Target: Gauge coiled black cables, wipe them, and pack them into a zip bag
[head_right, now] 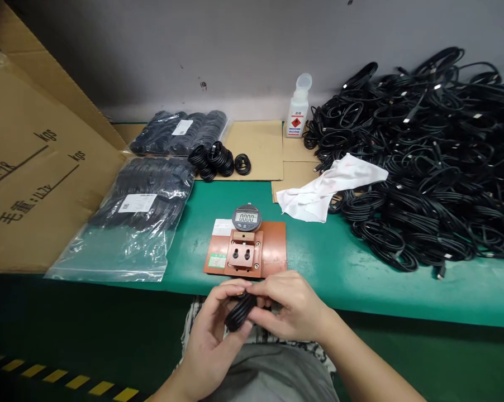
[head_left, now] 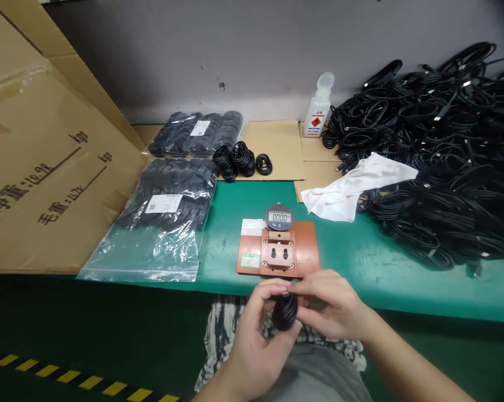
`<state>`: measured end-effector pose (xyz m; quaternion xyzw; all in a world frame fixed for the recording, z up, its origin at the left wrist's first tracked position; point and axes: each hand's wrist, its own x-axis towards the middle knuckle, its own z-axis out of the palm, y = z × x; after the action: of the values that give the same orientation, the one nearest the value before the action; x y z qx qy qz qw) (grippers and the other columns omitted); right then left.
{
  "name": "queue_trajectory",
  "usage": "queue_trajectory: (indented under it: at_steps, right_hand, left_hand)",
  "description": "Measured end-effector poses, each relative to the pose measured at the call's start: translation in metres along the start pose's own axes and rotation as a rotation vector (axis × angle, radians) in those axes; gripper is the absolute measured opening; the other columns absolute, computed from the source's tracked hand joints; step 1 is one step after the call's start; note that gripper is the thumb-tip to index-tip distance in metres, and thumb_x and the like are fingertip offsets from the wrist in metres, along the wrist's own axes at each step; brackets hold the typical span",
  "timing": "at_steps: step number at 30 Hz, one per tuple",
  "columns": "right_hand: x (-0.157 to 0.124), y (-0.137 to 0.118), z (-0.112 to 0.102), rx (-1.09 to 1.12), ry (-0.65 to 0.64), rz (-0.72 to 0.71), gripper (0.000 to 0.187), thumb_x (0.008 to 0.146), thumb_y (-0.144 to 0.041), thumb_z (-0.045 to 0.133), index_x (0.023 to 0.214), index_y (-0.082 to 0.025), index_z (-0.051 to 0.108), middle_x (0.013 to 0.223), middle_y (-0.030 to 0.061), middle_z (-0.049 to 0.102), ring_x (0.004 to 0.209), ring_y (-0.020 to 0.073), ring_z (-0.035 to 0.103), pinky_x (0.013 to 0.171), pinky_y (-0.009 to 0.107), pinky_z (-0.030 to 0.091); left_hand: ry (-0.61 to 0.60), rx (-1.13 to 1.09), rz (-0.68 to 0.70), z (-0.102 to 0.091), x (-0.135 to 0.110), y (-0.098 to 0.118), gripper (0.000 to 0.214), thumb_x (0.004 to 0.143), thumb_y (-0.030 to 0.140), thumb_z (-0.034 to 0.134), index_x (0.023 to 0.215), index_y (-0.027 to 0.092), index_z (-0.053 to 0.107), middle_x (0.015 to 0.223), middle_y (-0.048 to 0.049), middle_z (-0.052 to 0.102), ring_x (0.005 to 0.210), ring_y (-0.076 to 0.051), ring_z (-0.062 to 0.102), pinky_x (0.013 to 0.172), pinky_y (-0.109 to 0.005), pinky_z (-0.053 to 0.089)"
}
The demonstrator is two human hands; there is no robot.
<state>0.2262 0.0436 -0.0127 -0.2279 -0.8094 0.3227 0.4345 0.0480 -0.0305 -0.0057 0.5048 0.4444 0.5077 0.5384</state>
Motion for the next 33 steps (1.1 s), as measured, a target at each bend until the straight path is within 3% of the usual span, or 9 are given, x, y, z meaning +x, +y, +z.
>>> queue_trajectory:
  at_steps: [6, 11, 15, 21, 24, 27, 31, 33]
  right_hand:
    - [0.001, 0.0, -0.002, -0.001, -0.02, 0.01, 0.019, 0.095, -0.024, 0.065, 0.111, -0.016, 0.065, 0.081, 0.0091, 0.079, 0.062, 0.0182, 0.073, 0.055, 0.028, 0.052]
    - [0.002, -0.001, -0.004, -0.02, -0.042, 0.002, 0.017, 0.097, -0.029, 0.062, 0.109, -0.017, 0.065, 0.077, 0.0072, 0.078, 0.057, 0.017, 0.071, 0.054, 0.029, 0.05]
    - [0.006, -0.003, -0.004, 0.037, -0.029, 0.013, 0.017, 0.096, -0.029, 0.065, 0.108, -0.017, 0.067, 0.074, 0.0059, 0.078, 0.056, 0.016, 0.07, 0.055, 0.027, 0.051]
    - [0.012, -0.007, -0.011, 0.188, 0.055, 0.195, 0.009, 0.092, -0.025, 0.068, 0.093, -0.016, 0.071, 0.062, 0.002, 0.071, 0.05, 0.0127, 0.064, 0.051, 0.021, 0.05]
    - [0.011, -0.007, -0.013, 0.247, 0.074, 0.286, 0.009, 0.093, -0.024, 0.066, 0.089, -0.017, 0.071, 0.066, 0.0037, 0.073, 0.053, 0.0138, 0.066, 0.053, 0.021, 0.052]
    - [0.008, -0.006, -0.011, 0.235, 0.08, 0.33, 0.013, 0.094, -0.029, 0.066, 0.088, -0.018, 0.071, 0.065, 0.0034, 0.072, 0.053, 0.014, 0.065, 0.052, 0.021, 0.052]
    - [0.004, -0.005, -0.009, 0.123, 0.118, 0.276, 0.028, 0.099, -0.044, 0.058, 0.094, -0.019, 0.071, 0.066, 0.004, 0.072, 0.054, 0.0154, 0.067, 0.054, 0.022, 0.054]
    - [0.005, -0.007, -0.01, 0.015, 0.148, 0.214, 0.036, 0.097, -0.052, 0.059, 0.109, -0.021, 0.072, 0.081, 0.0086, 0.077, 0.069, 0.0198, 0.074, 0.065, 0.025, 0.06]
  left_hand:
    - [0.024, -0.044, 0.0, 0.003, 0.003, 0.0, 0.029, 0.094, 0.018, 0.067, 0.118, 0.033, 0.059, 0.121, -0.002, 0.059, 0.114, -0.017, 0.064, 0.1, -0.027, 0.053]
    - [-0.012, -0.01, -0.031, 0.0, 0.004, -0.001, 0.013, 0.091, 0.021, 0.071, 0.099, 0.026, 0.061, 0.119, -0.0037, 0.059, 0.11, -0.018, 0.065, 0.096, -0.027, 0.052]
    - [-0.005, -0.091, -0.065, -0.002, 0.004, -0.001, 0.018, 0.086, 0.022, 0.078, 0.098, 0.025, 0.064, 0.117, -0.0036, 0.059, 0.108, -0.018, 0.064, 0.093, -0.025, 0.052]
    - [-0.08, -0.391, -0.198, -0.005, -0.001, 0.006, 0.034, 0.093, 0.032, 0.071, 0.125, 0.027, 0.062, 0.129, -0.01, 0.063, 0.11, -0.022, 0.066, 0.096, -0.033, 0.055]
    - [-0.054, -0.404, -0.229, -0.005, -0.003, 0.004, 0.032, 0.091, 0.03, 0.073, 0.121, 0.026, 0.064, 0.127, -0.0109, 0.066, 0.115, -0.025, 0.066, 0.097, -0.034, 0.053]
    - [0.003, -0.374, -0.248, -0.002, -0.002, -0.003, 0.031, 0.084, 0.033, 0.081, 0.111, 0.022, 0.07, 0.121, -0.0119, 0.068, 0.108, -0.025, 0.069, 0.088, -0.031, 0.056]
    - [0.02, -0.169, -0.096, 0.001, 0.005, -0.004, 0.027, 0.084, 0.044, 0.078, 0.098, 0.021, 0.076, 0.114, -0.0115, 0.067, 0.098, -0.023, 0.07, 0.082, -0.029, 0.058]
    - [0.034, 0.04, 0.045, 0.0, 0.01, 0.001, 0.02, 0.085, 0.04, 0.077, 0.096, 0.024, 0.076, 0.108, -0.0087, 0.068, 0.096, -0.021, 0.069, 0.084, -0.026, 0.057]
